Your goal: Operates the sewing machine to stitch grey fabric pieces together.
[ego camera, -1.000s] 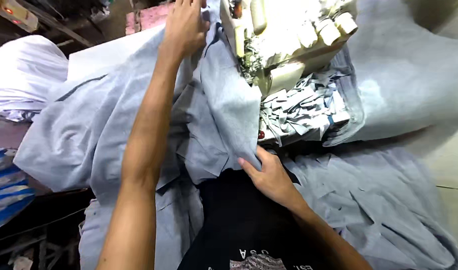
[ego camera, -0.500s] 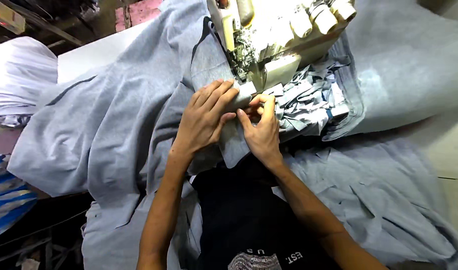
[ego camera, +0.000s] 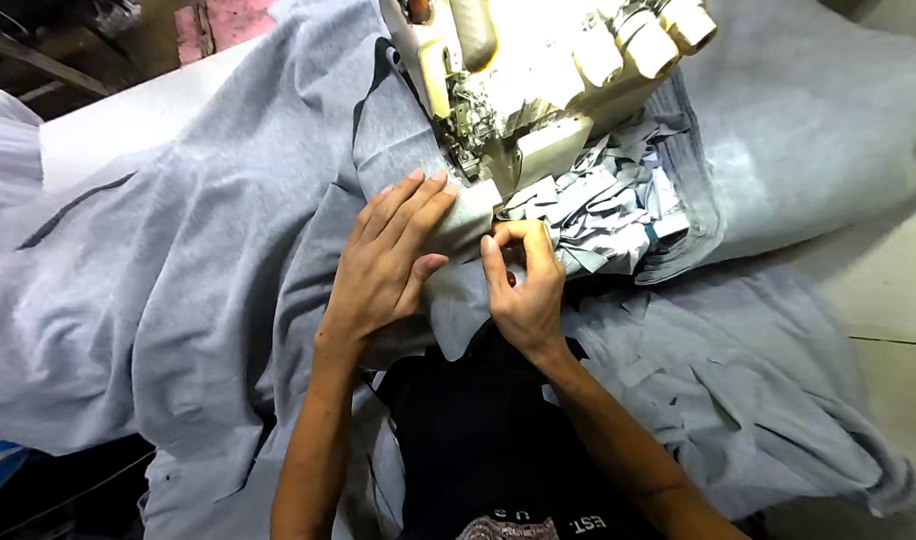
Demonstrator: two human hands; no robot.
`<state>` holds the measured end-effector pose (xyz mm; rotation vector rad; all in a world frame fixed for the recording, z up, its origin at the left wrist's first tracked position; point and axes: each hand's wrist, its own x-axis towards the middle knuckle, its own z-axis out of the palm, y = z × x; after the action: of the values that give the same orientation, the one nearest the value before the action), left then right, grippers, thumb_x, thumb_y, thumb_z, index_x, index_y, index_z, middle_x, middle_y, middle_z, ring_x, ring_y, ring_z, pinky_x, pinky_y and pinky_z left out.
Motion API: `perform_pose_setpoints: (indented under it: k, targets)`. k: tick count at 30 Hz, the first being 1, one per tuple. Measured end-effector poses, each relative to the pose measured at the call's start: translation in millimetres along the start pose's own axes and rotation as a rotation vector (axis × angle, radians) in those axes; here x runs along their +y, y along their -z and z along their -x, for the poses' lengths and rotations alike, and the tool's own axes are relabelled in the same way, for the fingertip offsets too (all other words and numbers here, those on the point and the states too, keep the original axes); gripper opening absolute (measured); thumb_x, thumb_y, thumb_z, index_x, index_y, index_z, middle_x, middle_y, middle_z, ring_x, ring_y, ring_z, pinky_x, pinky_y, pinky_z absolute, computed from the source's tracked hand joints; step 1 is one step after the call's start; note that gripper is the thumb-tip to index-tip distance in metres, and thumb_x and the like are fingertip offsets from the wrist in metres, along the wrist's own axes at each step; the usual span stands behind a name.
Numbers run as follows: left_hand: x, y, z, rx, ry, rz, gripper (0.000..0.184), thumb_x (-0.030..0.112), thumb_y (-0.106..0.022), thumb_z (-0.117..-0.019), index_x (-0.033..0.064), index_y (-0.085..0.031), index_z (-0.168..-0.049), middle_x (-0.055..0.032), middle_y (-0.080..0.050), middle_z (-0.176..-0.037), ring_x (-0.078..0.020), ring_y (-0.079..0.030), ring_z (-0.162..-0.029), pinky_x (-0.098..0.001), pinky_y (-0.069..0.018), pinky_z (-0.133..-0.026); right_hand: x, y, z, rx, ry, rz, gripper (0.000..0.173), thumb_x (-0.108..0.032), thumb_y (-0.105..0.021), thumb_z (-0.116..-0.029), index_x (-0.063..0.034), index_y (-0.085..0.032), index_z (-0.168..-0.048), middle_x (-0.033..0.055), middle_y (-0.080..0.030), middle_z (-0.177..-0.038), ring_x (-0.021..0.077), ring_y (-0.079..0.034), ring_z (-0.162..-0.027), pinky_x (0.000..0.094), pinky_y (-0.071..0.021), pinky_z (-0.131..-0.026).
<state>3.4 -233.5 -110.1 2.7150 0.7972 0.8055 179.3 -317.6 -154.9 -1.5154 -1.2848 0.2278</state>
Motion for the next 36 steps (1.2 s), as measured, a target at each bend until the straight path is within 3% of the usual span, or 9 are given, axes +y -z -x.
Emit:
perform_pose_setpoints:
  k: [2,5,9,18,21,24,28,31,36]
  targets:
    - [-1.3,0.0,0.4,-0.022,0.002,-0.008,0.062,0.045,-0.023,-0.1104,0.0063,-0.053,-0.149,-0.0093,-0.047,-0.159,-0.0277,-0.034,-0.152,-0.0491,-0.0252,-0.126,-2.4,5.0,-1.0,-0.015,-0.015,-0.072,0.015,-0.020,-0.060,-0.0982,-0.0064,-0.061,-0.104,0.0046,-0.068,-0.101,0.0144,-0.066,-0.096,0.0333,-0.0559,-0.079]
    - [-2.8,-1.8,-0.3,-0.014,0.005,-0.006,0.061,0.045,-0.024,-0.1102,0.0068,-0.052,-0.150,-0.0083,-0.046,-0.159,-0.0271,-0.034,-0.153,-0.0492,-0.0247,-0.126,-0.1,-2.3,-9.5,0.037,0.003,-0.041,0.034,-0.027,-0.073,-0.0948,-0.0034,-0.058,-0.113,0.0050,-0.066,-0.098,0.0121,-0.064,-0.085,0.0299,-0.0567,-0.072]
    - [-5.4,-3.2,-5.9,0.018,0.021,0.021,0.061,0.045,-0.027,-0.1104,0.0043,-0.048,-0.151,-0.0094,-0.047,-0.158,-0.0263,-0.036,-0.152,-0.0485,-0.0266,-0.125,0.2,-8.2,-21.0,0.091,0.030,0.003,0.018,-0.024,-0.071,-0.0968,-0.0074,-0.065,-0.096,0.0026,-0.062,-0.089,0.0115,-0.060,-0.083,0.0275,-0.0507,-0.073]
    - [-19.7,3.1,-23.4,-0.007,0.003,0.157,0.061,0.044,-0.027,-0.1110,-0.0002,-0.051,-0.146,-0.0154,-0.054,-0.151,-0.0285,-0.041,-0.148,-0.0478,-0.0287,-0.125,0.2,0.7,-27.2,-0.014,-0.091,-0.094,0.018,-0.027,-0.060,-0.1031,-0.0088,-0.061,-0.105,0.0049,-0.060,-0.096,0.0124,-0.061,-0.084,0.0282,-0.0525,-0.068]
    - [-25.7,19.7,-9.9,0.084,-0.061,0.306,0.044,0.025,-0.036,-0.1119,-0.0064,-0.059,-0.132,-0.0199,-0.062,-0.138,-0.0297,-0.055,-0.137,-0.0466,-0.0414,-0.119,2.4,6.8,-23.1,-0.061,-0.109,-0.152,0.021,-0.028,-0.060,-0.1041,-0.0091,-0.058,-0.112,0.0030,-0.062,-0.094,0.0087,-0.063,-0.079,0.0251,-0.0541,-0.065]
    - [-31.5,43.6,25.9,0.126,-0.046,0.301,0.027,0.002,-0.044,-0.1019,-0.0024,-0.067,-0.115,-0.0168,-0.070,-0.118,-0.0276,-0.064,-0.118,-0.0451,-0.0509,-0.105,3.2,10.1,-20.2,-0.089,-0.127,-0.109,0.023,-0.032,-0.061,-0.1034,-0.0099,-0.059,-0.109,0.0033,-0.060,-0.094,0.0088,-0.062,-0.078,0.0252,-0.0531,-0.064]
    - [-26.1,52.3,80.4,-0.047,0.132,0.048,0.034,0.007,-0.049,-0.0954,0.0099,-0.073,-0.119,-0.0114,-0.064,-0.131,-0.0260,-0.058,-0.123,-0.0428,-0.0474,-0.105,7.3,11.9,-18.0,-0.132,-0.124,-0.026,0.027,-0.037,-0.062,-0.1024,-0.0102,-0.067,-0.107,0.0046,-0.061,-0.099,0.0110,-0.060,-0.081,0.0276,-0.0509,-0.067]
    - [-21.9,38.3,97.8,0.004,0.138,-0.067,0.030,0.009,-0.059,-0.0976,0.0167,-0.075,-0.122,-0.0136,-0.061,-0.132,-0.0284,-0.057,-0.122,-0.0426,-0.0477,-0.103,8.6,11.2,-15.1,-0.123,-0.068,-0.034,0.019,-0.029,-0.063,-0.1025,-0.0108,-0.068,-0.102,0.0030,-0.060,-0.096,0.0092,-0.059,-0.080,0.0246,-0.0500,-0.065]
    - [-24.5,23.2,77.0,0.192,-0.019,-0.114,0.015,0.006,-0.067,-0.0953,0.0143,-0.079,-0.099,-0.0106,-0.073,-0.116,-0.0286,-0.062,-0.117,-0.0425,-0.0456,-0.103,3.3,10.7,-11.2,-0.080,-0.063,-0.126,0.018,-0.022,-0.066,-0.1006,-0.0089,-0.059,-0.111,0.0033,-0.061,-0.094,0.0078,-0.060,-0.075,0.0229,-0.0517,-0.063]
